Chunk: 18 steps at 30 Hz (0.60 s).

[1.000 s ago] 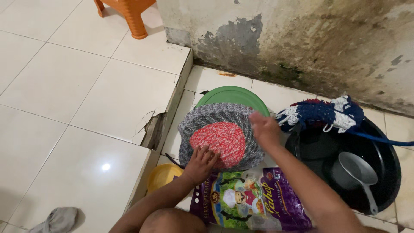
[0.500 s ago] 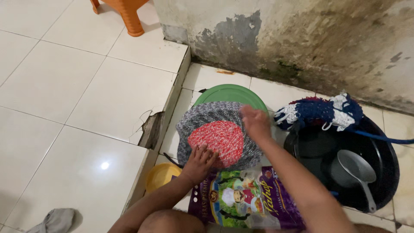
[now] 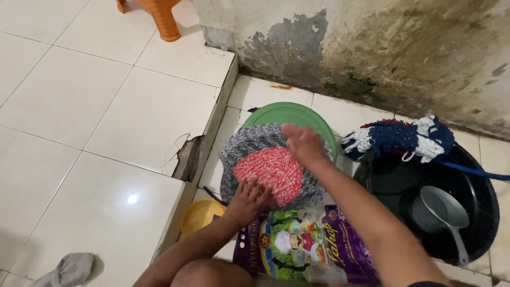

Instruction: The person sits on the floor and scrubs a red and grey mop head by hand on top of a green bucket lid. The person uses both hands to rub and squeeze the mop head repeatedly.

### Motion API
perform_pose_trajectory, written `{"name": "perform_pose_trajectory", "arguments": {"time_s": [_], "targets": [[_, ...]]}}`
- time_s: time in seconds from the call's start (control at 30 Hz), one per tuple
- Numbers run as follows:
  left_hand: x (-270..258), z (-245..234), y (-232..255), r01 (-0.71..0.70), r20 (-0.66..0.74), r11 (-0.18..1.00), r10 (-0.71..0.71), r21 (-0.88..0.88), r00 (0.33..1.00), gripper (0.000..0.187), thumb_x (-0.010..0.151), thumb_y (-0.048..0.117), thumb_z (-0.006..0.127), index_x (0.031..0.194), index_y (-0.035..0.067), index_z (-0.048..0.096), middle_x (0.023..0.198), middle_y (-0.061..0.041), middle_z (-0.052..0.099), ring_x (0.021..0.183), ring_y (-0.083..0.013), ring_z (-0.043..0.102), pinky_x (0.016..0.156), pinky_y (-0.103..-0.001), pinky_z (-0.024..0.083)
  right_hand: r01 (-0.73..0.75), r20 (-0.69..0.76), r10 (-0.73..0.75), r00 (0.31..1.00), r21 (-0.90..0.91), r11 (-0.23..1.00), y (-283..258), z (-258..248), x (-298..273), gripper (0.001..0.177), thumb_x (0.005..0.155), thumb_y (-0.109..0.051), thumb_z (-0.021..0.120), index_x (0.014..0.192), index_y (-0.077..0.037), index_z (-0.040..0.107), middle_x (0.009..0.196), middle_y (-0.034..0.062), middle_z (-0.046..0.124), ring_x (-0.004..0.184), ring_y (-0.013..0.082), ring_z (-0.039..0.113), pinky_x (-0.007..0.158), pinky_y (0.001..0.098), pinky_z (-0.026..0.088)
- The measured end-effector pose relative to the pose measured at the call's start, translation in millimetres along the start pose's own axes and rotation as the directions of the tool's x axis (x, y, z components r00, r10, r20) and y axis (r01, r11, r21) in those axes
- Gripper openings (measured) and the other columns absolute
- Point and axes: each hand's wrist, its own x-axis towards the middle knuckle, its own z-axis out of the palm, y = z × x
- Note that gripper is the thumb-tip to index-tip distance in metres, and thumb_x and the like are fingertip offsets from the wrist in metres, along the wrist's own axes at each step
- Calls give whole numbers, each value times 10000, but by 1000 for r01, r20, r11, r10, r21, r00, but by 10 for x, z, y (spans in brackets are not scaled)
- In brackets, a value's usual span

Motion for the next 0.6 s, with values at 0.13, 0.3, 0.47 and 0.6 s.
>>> {"name": "perform_pose_trajectory", "arguments": {"time_s": [0.13,0.3,0.47,0.6], "targets": [[5,56,6,12,32,1000,-12,21,999,691,922,270,521,1571,103,353,1448,-222,506,1420,-459,369,1167,-652,214,-111,-64,113,992,28,993,-191,171,39,329,983,-305,553,1301,-223,571,1154,211,614,1053,377,608,921,525,498],[2,109,-10,9,184,996,-26,94,983,576,982,310,504,1498,94,368,1493,-253,478,1442,-469,351,1215,-657,187,452,297,-461,836,104,886,-754,207,-354,473,937,-253,555,1406,-302,593,1169,221,632,1107,388,595,997,549,504],[-1,77,-4,2,48,999,-4,45,999,690,920,258,508,1572,109,339,1470,-209,494,1451,-444,347,1176,-646,209,-1,120,-42,992,337,941,-420,102,178,329,1035,-214,502,1286,-330,681,1318,51,710,1203,254,669,1125,424,510],[-8,92,-8,-9,38,998,7,64,999,708,914,245,517,1585,101,343,1468,-213,500,1445,-441,349,1172,-646,220,-288,72,279,958,210,934,-453,166,332,356,1065,-375,525,1375,-202,541,1277,212,566,1164,359,567,997,512,487]]}}
